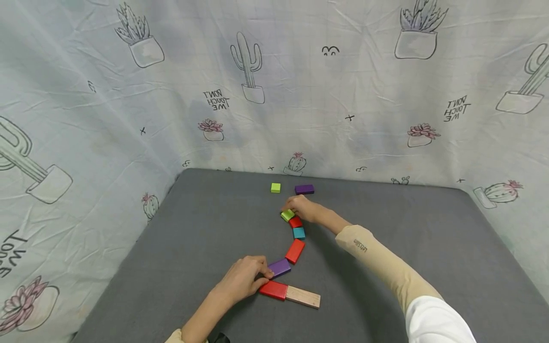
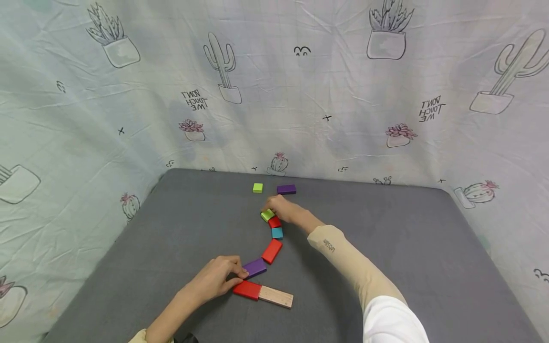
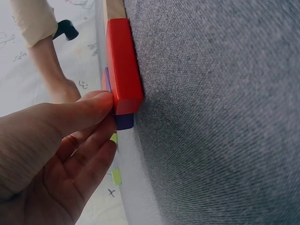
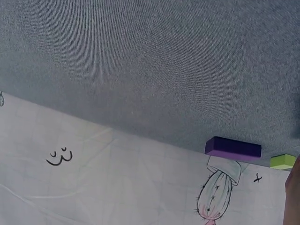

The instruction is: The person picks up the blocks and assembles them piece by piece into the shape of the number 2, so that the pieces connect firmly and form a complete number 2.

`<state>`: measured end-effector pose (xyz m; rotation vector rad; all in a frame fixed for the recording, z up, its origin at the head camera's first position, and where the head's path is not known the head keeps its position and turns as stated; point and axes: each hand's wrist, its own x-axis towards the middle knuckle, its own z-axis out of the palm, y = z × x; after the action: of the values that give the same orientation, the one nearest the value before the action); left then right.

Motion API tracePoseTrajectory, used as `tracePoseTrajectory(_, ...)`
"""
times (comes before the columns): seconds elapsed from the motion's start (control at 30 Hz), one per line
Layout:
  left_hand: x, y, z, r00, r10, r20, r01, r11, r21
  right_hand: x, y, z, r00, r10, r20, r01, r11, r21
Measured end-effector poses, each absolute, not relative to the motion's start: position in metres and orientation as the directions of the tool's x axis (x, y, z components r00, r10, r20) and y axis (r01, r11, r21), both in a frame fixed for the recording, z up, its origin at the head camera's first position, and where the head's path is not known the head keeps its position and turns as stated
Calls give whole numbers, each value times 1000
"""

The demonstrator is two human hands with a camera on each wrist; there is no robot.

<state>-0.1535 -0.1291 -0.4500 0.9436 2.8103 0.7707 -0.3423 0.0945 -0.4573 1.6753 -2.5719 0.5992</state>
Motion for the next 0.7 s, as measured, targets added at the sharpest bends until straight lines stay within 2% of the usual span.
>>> tracePoseTrajectory(0.07,-154,-129,-450,-809,582,80,542,686,486,-342,96,-458,-429,-877,214,-884,360,-297)
tracePoseTrajectory(0.13,-154,-129,-450,-811,580,74,537,688,488,-342,98,-457,-462,-861,213,-870,394,-297)
tracePoseTrajectory(0.23,-154,-129,-450,-812,579,67,532,690,490,-344,103,-455,-574,-783,239,-807,491,-329)
tracePoseTrajectory(0.33,-153,-129,-450,-813,579,64,531,692,490,-347,111,-453,-690,-669,276,-713,562,-419)
tracePoseTrajectory(0.43,-154,-129,-450,-810,583,69,537,687,490,-346,113,-448,-769,-605,207,-613,604,-510)
tracePoseTrajectory(0.57,-155,-129,-451,-809,582,81,541,685,488,-338,102,-442,-780,-624,49,-550,645,-531)
tracePoseTrajectory(0.7,-155,-128,-453,-810,581,78,540,687,486,-335,91,-444,-759,-650,19,-578,661,-479)
